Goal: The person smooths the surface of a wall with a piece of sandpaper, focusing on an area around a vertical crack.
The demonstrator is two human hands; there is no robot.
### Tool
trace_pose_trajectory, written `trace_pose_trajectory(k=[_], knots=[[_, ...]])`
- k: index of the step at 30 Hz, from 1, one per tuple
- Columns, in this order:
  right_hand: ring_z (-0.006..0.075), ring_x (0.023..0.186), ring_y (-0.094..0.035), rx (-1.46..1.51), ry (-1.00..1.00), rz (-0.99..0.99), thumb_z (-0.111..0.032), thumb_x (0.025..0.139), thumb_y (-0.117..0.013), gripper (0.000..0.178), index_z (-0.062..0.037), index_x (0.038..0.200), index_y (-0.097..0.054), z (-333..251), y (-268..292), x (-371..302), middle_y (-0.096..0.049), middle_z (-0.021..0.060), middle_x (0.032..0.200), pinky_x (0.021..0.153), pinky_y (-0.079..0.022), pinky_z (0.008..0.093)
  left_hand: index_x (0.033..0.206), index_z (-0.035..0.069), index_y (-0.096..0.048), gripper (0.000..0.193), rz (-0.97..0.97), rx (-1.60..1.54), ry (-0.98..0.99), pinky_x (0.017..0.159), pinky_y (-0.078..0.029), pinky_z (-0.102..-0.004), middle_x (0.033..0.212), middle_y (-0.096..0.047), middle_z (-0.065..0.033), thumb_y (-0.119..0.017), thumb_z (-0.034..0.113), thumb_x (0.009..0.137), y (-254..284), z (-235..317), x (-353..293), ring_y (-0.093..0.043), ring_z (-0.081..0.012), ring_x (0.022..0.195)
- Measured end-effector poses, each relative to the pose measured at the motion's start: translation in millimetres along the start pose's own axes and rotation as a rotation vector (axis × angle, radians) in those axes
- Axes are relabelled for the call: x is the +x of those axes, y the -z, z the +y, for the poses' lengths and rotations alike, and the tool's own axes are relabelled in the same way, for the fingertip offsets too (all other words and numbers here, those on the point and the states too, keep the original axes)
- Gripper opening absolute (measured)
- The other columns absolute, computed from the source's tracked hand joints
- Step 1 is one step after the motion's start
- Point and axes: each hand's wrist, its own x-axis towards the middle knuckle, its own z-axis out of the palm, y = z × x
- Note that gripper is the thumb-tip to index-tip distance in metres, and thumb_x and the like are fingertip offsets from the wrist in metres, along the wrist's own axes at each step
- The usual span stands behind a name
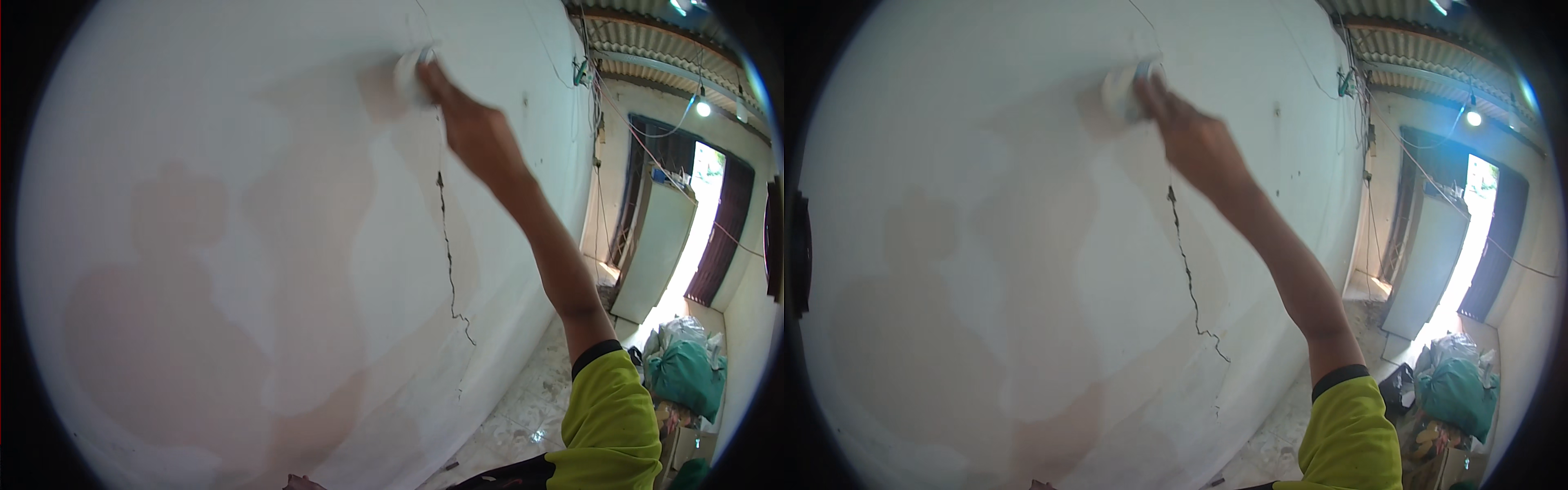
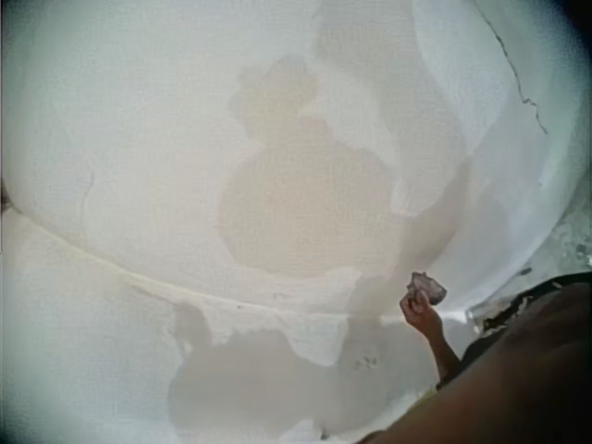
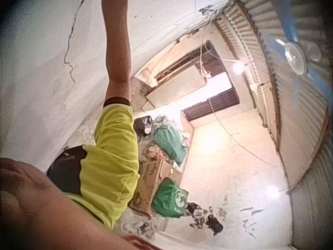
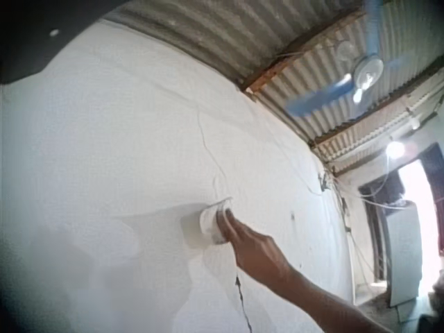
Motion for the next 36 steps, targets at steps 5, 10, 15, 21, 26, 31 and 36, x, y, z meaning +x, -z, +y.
trace_pose_trajectory(k=[5, 10, 15, 21, 26, 31, 36], knots=[[0.0391, 0.120, -0.057, -0.072, 0.034, 0.040, 0.005, 0.086, -0.054, 0.064, -0.0056, 0.147, -0.038, -42, -18, -3, -0.056, 0.0275, 0.130, 0.105, -0.046, 0.0477, 0.098, 0.003, -0.045, 0.019, -0.025, 0.026, -0.103, 0.080, -0.047, -0.0457, 0.086, -0.054, -0.0090, -0.059, 0.016, 0.099, 16, -2, 8, -0.045, -0.0159, 0.076], [0.0393, 0.128, -0.051, 0.040, -0.013, 0.199, 0.008, 0.084, -0.055, 0.067, -0.0082, 0.147, -0.039, -51, -21, 56, -0.048, 0.0246, 0.141, 0.109, -0.041, 0.0508, 0.094, 0.006, -0.041, 0.022, -0.125, -0.081, -0.244, 0.072, -0.044, -0.0411, 0.078, -0.047, -0.0057, -0.055, 0.022, 0.101, 43, -20, 17, -0.038, -0.0141, 0.069], [0.0375, 0.134, -0.045, 0.174, 0.031, 0.328, 0.002, 0.083, -0.054, 0.066, -0.0178, 0.145, -0.044, -37, -49, 186, -0.044, 0.0181, 0.148, 0.107, -0.043, 0.0504, 0.093, 0.007, -0.040, 0.023, -0.082, -0.074, -0.239, 0.071, -0.043, -0.0405, 0.074, -0.044, -0.0043, -0.054, 0.024, 0.102, 51, -37, 15, -0.035, -0.0133, 0.065], [0.0384, 0.131, -0.046, 0.153, -0.067, 0.235, -0.016, 0.102, -0.037, 0.044, -0.0233, 0.144, -0.048, 47, -37, 335, -0.045, 0.0134, 0.149, 0.114, -0.033, 0.0461, 0.093, 0.007, -0.040, 0.023, 0.046, -0.058, -0.206, 0.070, -0.042, -0.0404, 0.073, -0.043, -0.0040, -0.053, 0.024, 0.103, 52, -47, 26, -0.035, -0.0131, 0.064], [0.0391, 0.131, -0.046, 0.277, -0.179, 0.354, -0.028, 0.105, -0.038, 0.040, -0.0233, 0.143, -0.049, 60, -53, 368, -0.046, 0.0151, 0.148, 0.113, -0.035, 0.0466, 0.092, 0.007, -0.040, 0.023, 0.189, -0.029, -0.183, 0.069, -0.042, -0.0403, 0.072, -0.042, -0.0037, -0.052, 0.023, 0.103, 65, -38, 7, -0.034, -0.0129, 0.063], [0.0374, 0.129, -0.049, 0.192, -0.135, 0.331, -0.026, 0.103, -0.040, 0.040, -0.0188, 0.142, -0.049, 48, -55, 319, -0.048, 0.0155, 0.146, 0.110, -0.039, 0.0454, 0.092, 0.007, -0.040, 0.023, 0.208, 0.002, -0.111, 0.069, -0.041, -0.0403, 0.071, -0.041, -0.0034, -0.051, 0.023, 0.103, 65, -28, -1, -0.034, -0.0128, 0.062], [0.0323, 0.136, -0.044, 0.362, 0.135, 0.317, 0.002, 0.085, -0.051, 0.068, -0.0274, 0.146, -0.045, -29, -34, 175, -0.041, 0.0037, 0.153, 0.108, -0.043, 0.0484, 0.092, 0.007, -0.040, 0.023, 0.202, 0.082, -0.042, 0.069, -0.041, -0.0402, 0.071, -0.040, -0.0032, -0.051, 0.023, 0.103, 86, -3, -30, -0.033, -0.0126, 0.061]])
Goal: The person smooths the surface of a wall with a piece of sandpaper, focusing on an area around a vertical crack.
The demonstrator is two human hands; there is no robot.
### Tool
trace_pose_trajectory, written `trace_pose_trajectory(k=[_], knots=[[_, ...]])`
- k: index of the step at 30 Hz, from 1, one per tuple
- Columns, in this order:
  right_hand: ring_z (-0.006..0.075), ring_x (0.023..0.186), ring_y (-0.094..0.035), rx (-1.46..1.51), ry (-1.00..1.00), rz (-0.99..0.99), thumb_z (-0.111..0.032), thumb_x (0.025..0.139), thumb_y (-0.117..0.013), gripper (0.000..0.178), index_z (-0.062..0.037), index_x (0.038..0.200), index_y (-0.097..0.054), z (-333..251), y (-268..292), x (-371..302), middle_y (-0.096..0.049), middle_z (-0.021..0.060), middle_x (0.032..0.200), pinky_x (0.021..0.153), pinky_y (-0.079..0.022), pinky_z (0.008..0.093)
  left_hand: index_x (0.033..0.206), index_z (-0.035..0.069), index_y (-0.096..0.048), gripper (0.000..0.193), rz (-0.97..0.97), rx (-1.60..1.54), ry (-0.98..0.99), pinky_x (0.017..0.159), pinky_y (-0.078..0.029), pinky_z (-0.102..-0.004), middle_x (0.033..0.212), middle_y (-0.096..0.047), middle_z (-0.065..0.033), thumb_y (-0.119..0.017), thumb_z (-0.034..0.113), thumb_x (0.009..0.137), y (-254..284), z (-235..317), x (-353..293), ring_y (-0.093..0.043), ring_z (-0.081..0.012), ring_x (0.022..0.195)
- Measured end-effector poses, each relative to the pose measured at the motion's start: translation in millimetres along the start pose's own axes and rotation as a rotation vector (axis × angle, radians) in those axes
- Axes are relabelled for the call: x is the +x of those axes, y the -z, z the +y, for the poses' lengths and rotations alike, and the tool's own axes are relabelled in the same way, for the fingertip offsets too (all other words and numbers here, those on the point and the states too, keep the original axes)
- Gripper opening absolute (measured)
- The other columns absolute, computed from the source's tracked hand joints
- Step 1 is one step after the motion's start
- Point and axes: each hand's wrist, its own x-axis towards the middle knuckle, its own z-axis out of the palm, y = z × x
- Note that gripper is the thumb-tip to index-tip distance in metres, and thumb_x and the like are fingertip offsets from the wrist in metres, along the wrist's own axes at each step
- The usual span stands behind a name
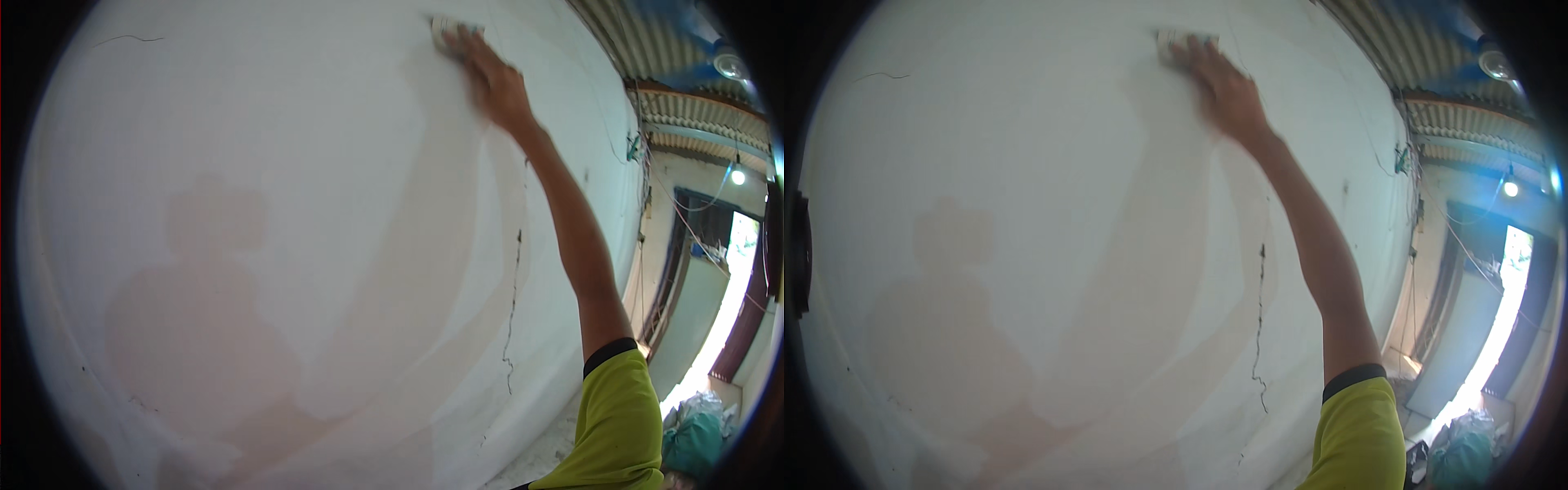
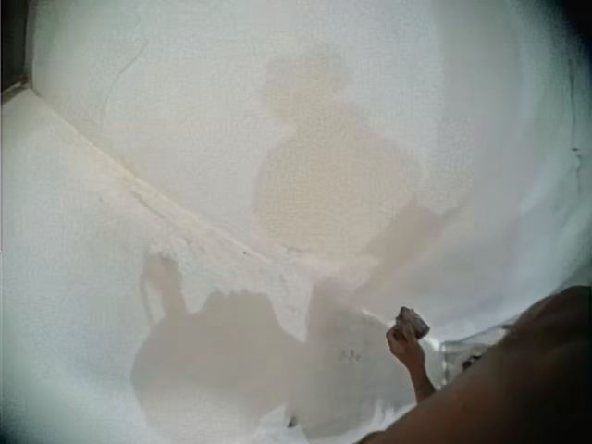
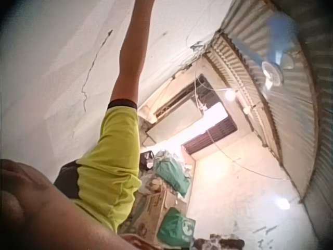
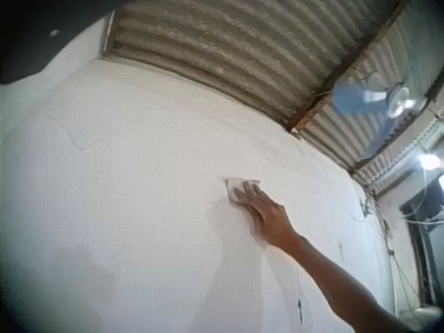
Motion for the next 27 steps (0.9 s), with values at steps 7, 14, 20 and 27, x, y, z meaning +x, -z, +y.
trace_pose_trajectory(k=[7, 14, 20, 27], knots=[[0.0363, 0.142, -0.035, 0.004, -0.239, -0.461, 0.009, 0.077, -0.054, 0.074, -0.0220, 0.144, -0.049, -153, 73, -316, -0.038, 0.0113, 0.155, 0.116, -0.034, 0.0474, 0.092, 0.005, -0.043, 0.023, -0.158, -0.175, -0.195, 0.062, -0.040, -0.0388, 0.068, -0.043, -0.0034, -0.055, 0.021, 0.102, -32, -32, 13, -0.034, -0.0111, 0.059], [0.0300, 0.123, -0.057, 0.778, -1.412, -0.744, -0.001, 0.097, -0.050, 0.033, -0.0062, 0.128, -0.059, -299, 192, -489, -0.061, 0.0140, 0.131, 0.104, -0.046, 0.0416, 0.119, -0.002, -0.051, 0.029, -0.388, -0.150, 0.053, 0.074, -0.047, -0.0349, 0.078, -0.053, -0.0041, -0.059, 0.018, 0.100, -65, 4, -3, -0.045, -0.0130, 0.066], [0.0195, 0.118, -0.059, 1.282, -1.886, 0.223, -0.019, 0.106, -0.042, 0.039, 0.0052, 0.136, -0.042, -275, 230, -471, -0.058, 0.0107, 0.130, 0.101, -0.048, 0.0376, 0.134, -0.003, -0.049, 0.043, -0.492, -0.155, 0.067, 0.089, -0.048, -0.0380, 0.107, -0.063, -0.0123, -0.062, 0.018, 0.098, -88, 2, -20, -0.058, -0.0207, 0.090], [0.0200, 0.117, -0.060, 1.294, -1.875, 0.317, -0.021, 0.106, -0.043, 0.038, 0.0020, 0.136, -0.044, -256, 234, -454, -0.060, 0.0102, 0.128, 0.101, -0.048, 0.0386, 0.126, -0.005, -0.055, 0.036, -0.422, -0.048, -0.098, 0.098, -0.046, -0.0442, 0.118, -0.063, -0.0170, -0.061, 0.017, 0.098, -89, 17, -25, -0.061, -0.0277, 0.103]])
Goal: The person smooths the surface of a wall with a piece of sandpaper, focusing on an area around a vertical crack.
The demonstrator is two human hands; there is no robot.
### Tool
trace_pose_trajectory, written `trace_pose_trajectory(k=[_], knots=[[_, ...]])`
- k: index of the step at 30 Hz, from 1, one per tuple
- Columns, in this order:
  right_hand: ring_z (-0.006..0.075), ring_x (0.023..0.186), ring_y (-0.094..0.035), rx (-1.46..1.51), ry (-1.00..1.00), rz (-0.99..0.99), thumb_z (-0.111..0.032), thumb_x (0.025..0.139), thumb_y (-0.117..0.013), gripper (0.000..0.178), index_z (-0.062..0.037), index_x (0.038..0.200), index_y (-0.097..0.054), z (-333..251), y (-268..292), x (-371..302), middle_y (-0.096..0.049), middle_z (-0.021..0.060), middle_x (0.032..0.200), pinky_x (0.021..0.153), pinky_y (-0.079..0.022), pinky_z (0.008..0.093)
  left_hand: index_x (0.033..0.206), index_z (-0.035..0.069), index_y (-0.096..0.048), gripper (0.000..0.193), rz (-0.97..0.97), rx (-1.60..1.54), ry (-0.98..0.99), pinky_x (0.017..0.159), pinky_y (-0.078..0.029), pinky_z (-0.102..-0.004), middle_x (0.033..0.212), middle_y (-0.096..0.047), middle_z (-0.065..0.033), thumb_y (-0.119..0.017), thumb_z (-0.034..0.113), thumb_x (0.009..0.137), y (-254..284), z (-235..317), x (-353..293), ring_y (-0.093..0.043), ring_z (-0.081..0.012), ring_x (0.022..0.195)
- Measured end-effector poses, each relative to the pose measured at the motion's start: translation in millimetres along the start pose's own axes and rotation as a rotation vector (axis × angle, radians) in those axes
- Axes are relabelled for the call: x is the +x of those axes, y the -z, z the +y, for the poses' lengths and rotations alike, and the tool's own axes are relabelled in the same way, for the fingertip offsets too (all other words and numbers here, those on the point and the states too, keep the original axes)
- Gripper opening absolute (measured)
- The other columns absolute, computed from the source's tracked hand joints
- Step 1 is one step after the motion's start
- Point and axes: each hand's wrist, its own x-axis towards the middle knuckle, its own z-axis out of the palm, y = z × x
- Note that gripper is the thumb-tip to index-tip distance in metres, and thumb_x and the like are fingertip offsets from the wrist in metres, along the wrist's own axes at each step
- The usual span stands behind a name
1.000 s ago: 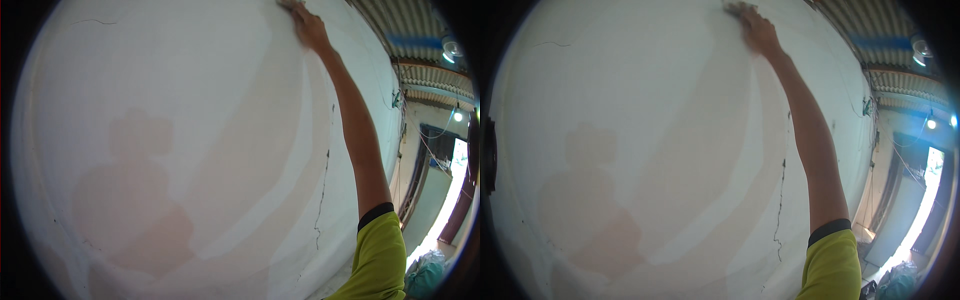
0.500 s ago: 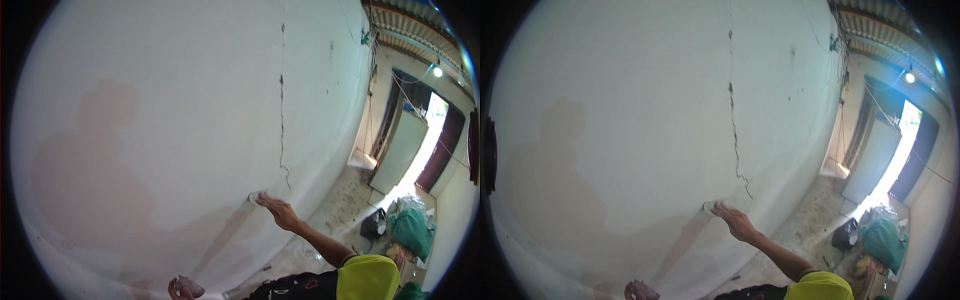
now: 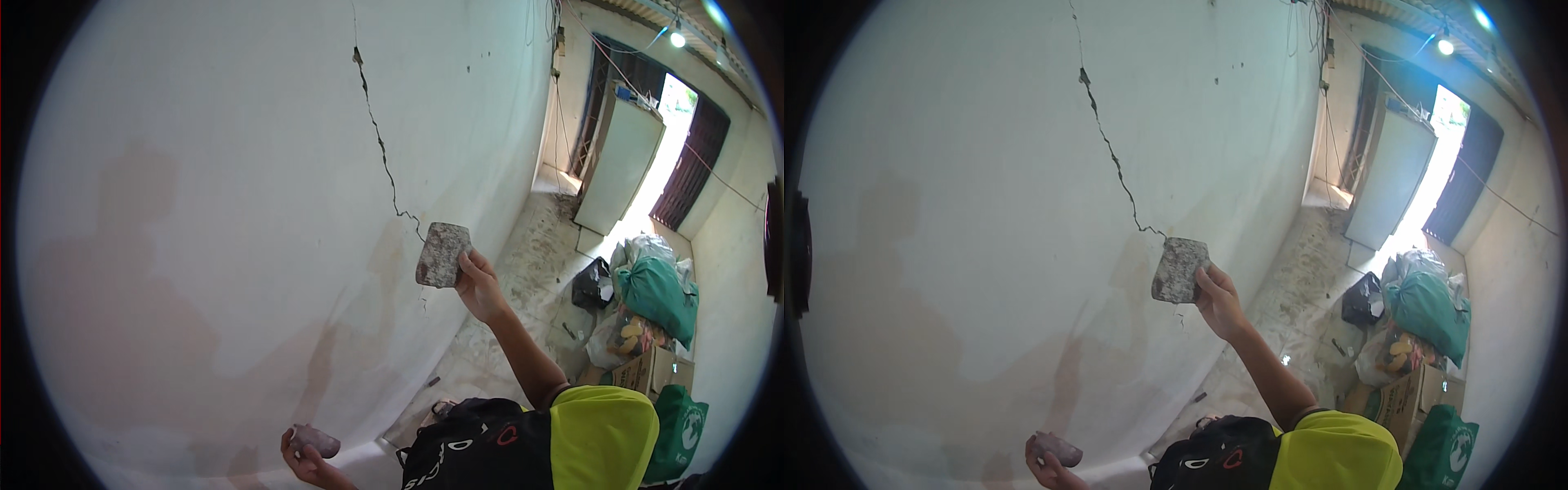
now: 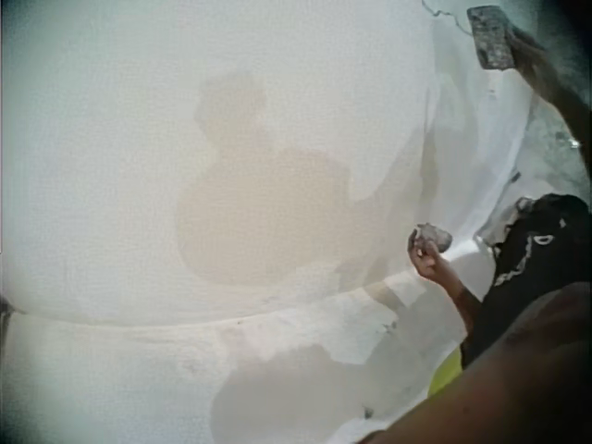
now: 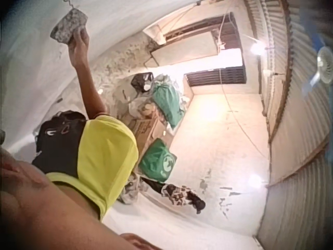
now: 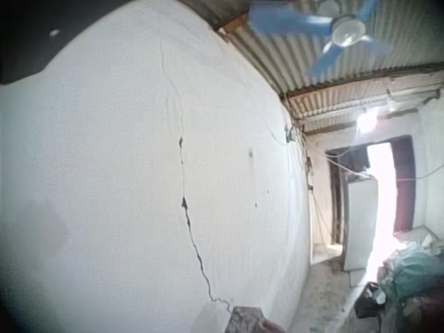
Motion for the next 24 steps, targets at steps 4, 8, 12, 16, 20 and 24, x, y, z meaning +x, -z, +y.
trace_pose_trajectory(k=[4, 8, 12, 16, 20, 24], knots=[[0.0186, 0.116, -0.060, 0.001, 0.036, -0.035, -0.022, 0.105, -0.045, 0.038, 0.0024, 0.135, -0.045, 11, -10, 3, -0.060, 0.0088, 0.128, 0.098, -0.049, 0.0367, 0.119, -0.006, -0.055, 0.033, 0.245, 0.041, -0.147, 0.098, -0.047, -0.0501, 0.103, -0.064, -0.0159, -0.059, 0.019, 0.099, 40, -29, 5, -0.060, -0.0262, 0.091], [0.0163, 0.108, -0.064, -0.138, 0.111, -0.005, -0.010, 0.103, -0.049, 0.031, 0.0030, 0.131, -0.052, 15, -19, 22, -0.064, 0.0110, 0.123, 0.094, -0.052, 0.0337, 0.117, -0.007, -0.053, 0.032, 0.393, 0.094, -0.274, 0.095, -0.047, -0.0551, 0.088, -0.061, -0.0131, -0.056, 0.019, 0.100, 74, -23, 8, -0.056, -0.0233, 0.081], [0.0265, 0.124, -0.058, -1.214, 0.944, 0.020, 0.012, 0.091, -0.050, 0.045, -0.0035, 0.133, -0.058, -35, -51, 93, -0.055, 0.0191, 0.138, 0.094, -0.051, 0.0303, 0.114, -0.007, -0.051, 0.029, 0.422, 0.183, -0.270, 0.094, -0.048, -0.0503, 0.090, -0.060, -0.0126, -0.054, 0.018, 0.100, 105, -36, 3, -0.054, -0.0223, 0.082], [0.0326, 0.128, -0.053, -1.323, 1.081, -0.087, 0.022, 0.077, -0.050, 0.066, -0.0133, 0.132, -0.061, -56, -98, 144, -0.055, 0.0102, 0.140, 0.096, -0.053, 0.0353, 0.093, -0.001, -0.052, 0.021, 0.594, 0.175, -0.135, 0.084, -0.050, -0.0424, 0.076, -0.053, -0.0068, -0.055, 0.019, 0.099, 87, -34, 0, -0.046, -0.0175, 0.068], [0.0283, 0.129, -0.053, -1.437, 1.144, 0.021, 0.022, 0.068, -0.052, 0.075, -0.0165, 0.132, -0.061, 7, -106, 135, -0.056, 0.0075, 0.139, 0.089, -0.057, 0.0361, 0.070, 0.010, -0.037, 0.033, 0.369, 0.000, -0.108, 0.069, -0.040, -0.0315, 0.061, -0.038, -0.0001, -0.056, 0.016, 0.096, 83, -43, -4, -0.032, -0.0132, 0.056], [0.0249, 0.128, -0.054, -1.449, 0.842, -0.091, 0.018, 0.072, -0.048, 0.070, -0.0188, 0.131, -0.062, 84, -42, 69, -0.056, 0.0071, 0.140, 0.085, -0.058, 0.0354, 0.072, 0.010, -0.039, 0.029, 0.306, -0.034, -0.272, 0.075, -0.041, -0.0343, 0.062, -0.037, 0.0008, -0.055, 0.009, 0.096, 72, -55, -7, -0.031, -0.0126, 0.057]])
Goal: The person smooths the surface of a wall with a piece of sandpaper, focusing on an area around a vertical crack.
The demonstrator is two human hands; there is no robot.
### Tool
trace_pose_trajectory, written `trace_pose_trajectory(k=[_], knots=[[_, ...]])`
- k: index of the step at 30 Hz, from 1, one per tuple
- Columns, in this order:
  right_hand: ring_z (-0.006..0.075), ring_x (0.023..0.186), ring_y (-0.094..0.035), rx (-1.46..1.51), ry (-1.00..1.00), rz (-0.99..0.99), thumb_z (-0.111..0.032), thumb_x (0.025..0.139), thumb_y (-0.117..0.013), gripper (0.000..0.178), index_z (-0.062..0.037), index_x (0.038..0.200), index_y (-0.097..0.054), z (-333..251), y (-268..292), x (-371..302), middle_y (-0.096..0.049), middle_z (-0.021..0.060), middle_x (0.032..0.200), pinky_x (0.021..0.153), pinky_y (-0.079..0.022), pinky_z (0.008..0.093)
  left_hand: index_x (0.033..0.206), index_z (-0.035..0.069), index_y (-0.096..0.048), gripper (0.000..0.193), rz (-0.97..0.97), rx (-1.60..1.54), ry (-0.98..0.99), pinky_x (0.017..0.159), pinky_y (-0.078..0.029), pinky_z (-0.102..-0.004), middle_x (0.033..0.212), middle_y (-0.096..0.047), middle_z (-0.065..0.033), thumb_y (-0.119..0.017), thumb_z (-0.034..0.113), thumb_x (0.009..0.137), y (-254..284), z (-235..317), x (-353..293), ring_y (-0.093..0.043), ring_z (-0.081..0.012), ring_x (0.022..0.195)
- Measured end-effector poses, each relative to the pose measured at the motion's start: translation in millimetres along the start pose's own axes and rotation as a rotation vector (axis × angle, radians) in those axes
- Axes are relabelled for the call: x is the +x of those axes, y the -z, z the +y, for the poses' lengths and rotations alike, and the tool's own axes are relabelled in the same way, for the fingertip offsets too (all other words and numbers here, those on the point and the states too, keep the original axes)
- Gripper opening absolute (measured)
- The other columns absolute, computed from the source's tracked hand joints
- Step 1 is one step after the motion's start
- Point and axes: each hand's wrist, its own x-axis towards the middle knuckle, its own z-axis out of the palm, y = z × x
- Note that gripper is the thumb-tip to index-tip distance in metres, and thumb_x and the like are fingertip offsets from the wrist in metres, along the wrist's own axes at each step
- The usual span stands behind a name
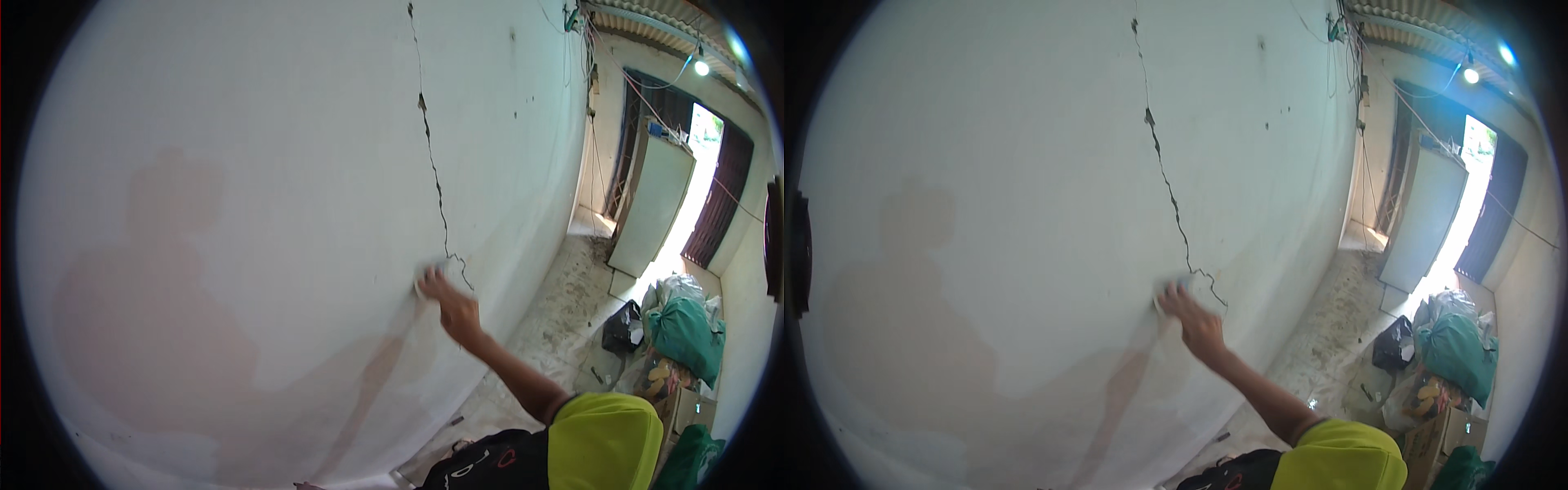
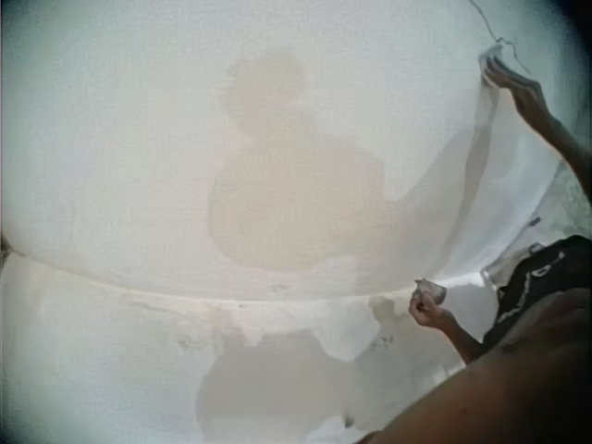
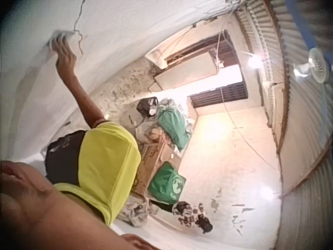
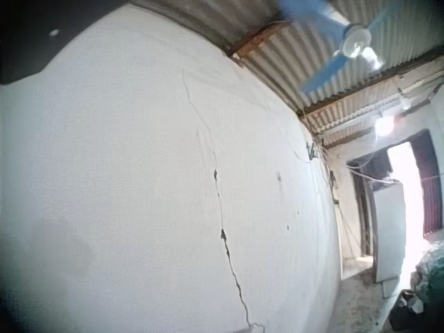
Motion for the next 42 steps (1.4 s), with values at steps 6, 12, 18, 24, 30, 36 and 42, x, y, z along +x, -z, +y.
trace_pose_trajectory(k=[6, 12, 18, 24, 30, 36, 42], knots=[[0.0358, 0.097, -0.068, 0.354, -0.469, -0.947, -0.015, 0.097, -0.056, 0.027, -0.0089, 0.121, -0.067, 22, -17, -289, -0.069, 0.0198, 0.107, 0.085, -0.054, 0.0430, 0.104, -0.001, -0.055, 0.014, 0.099, 0.088, 0.047, 0.088, -0.044, -0.0430, 0.080, -0.053, -0.0060, -0.060, 0.011, 0.097, 31, 11, 15, -0.044, -0.0165, 0.070], [0.0328, 0.115, -0.062, 0.370, -0.440, -0.505, 0.008, 0.085, -0.051, 0.045, -0.0079, 0.125, -0.064, -30, 33, -221, -0.062, 0.0176, 0.128, 0.097, -0.052, 0.0407, 0.112, -0.003, -0.058, 0.028, 0.250, 0.418, 0.201, 0.083, -0.046, -0.0383, 0.091, -0.058, -0.0083, -0.059, 0.022, 0.099, 48, 7, 30, -0.050, -0.0177, 0.078], [0.0330, 0.120, -0.061, 0.119, 0.438, 0.260, 0.009, 0.079, -0.065, 0.046, -0.0057, 0.122, -0.065, -3, 14, 38, -0.061, 0.0201, 0.130, 0.097, -0.053, 0.0397, 0.111, -0.003, -0.058, 0.031, 0.249, 0.204, 0.186, 0.080, -0.049, -0.0414, 0.092, -0.060, -0.0098, -0.054, 0.026, 0.100, 21, -35, 15, -0.052, -0.0182, 0.080], [0.0262, 0.128, -0.056, -0.193, 0.830, 0.400, 0.009, 0.085, -0.052, 0.045, -0.0096, 0.124, -0.066, -35, 67, 301, -0.061, 0.0066, 0.135, 0.107, -0.048, 0.0369, 0.112, -0.004, -0.058, 0.029, 0.327, 0.206, 0.180, 0.079, -0.051, -0.0393, 0.094, -0.058, -0.0102, -0.055, 0.021, 0.100, -38, -7, 22, -0.054, -0.0191, 0.080], [0.0241, 0.128, -0.054, 0.020, 0.573, 0.485, 0.021, 0.075, -0.048, 0.057, -0.0036, 0.124, -0.063, -62, 115, 386, -0.063, 0.0051, 0.131, 0.096, -0.054, 0.0322, 0.113, -0.005, -0.059, 0.028, 0.214, 0.088, 0.109, 0.078, -0.051, -0.0385, 0.098, -0.058, -0.0104, -0.056, 0.020, 0.099, -39, -20, 30, -0.055, -0.0195, 0.082], [0.0240, 0.127, -0.056, -0.089, 0.334, 0.293, 0.021, 0.068, -0.051, 0.068, -0.0139, 0.125, -0.066, -20, 40, 168, -0.058, 0.0040, 0.138, 0.083, -0.059, 0.0311, 0.113, -0.006, -0.060, 0.028, 0.051, 0.010, 0.113, 0.078, -0.052, -0.0376, 0.102, -0.058, -0.0106, -0.058, 0.019, 0.099, -5, -50, -5, -0.057, -0.0199, 0.085], [0.0245, 0.115, -0.065, 0.262, -0.155, -0.343, 0.015, 0.085, -0.052, 0.042, -0.0012, 0.121, -0.066, -2, 7, -75, -0.067, 0.0106, 0.124, 0.098, -0.052, 0.0334, 0.131, 0.001, -0.046, 0.052, -0.291, 0.047, 0.196, 0.090, -0.051, -0.0397, 0.110, -0.060, -0.0190, -0.071, 0.019, 0.088, -7, -144, -18, -0.062, -0.0267, 0.101]])
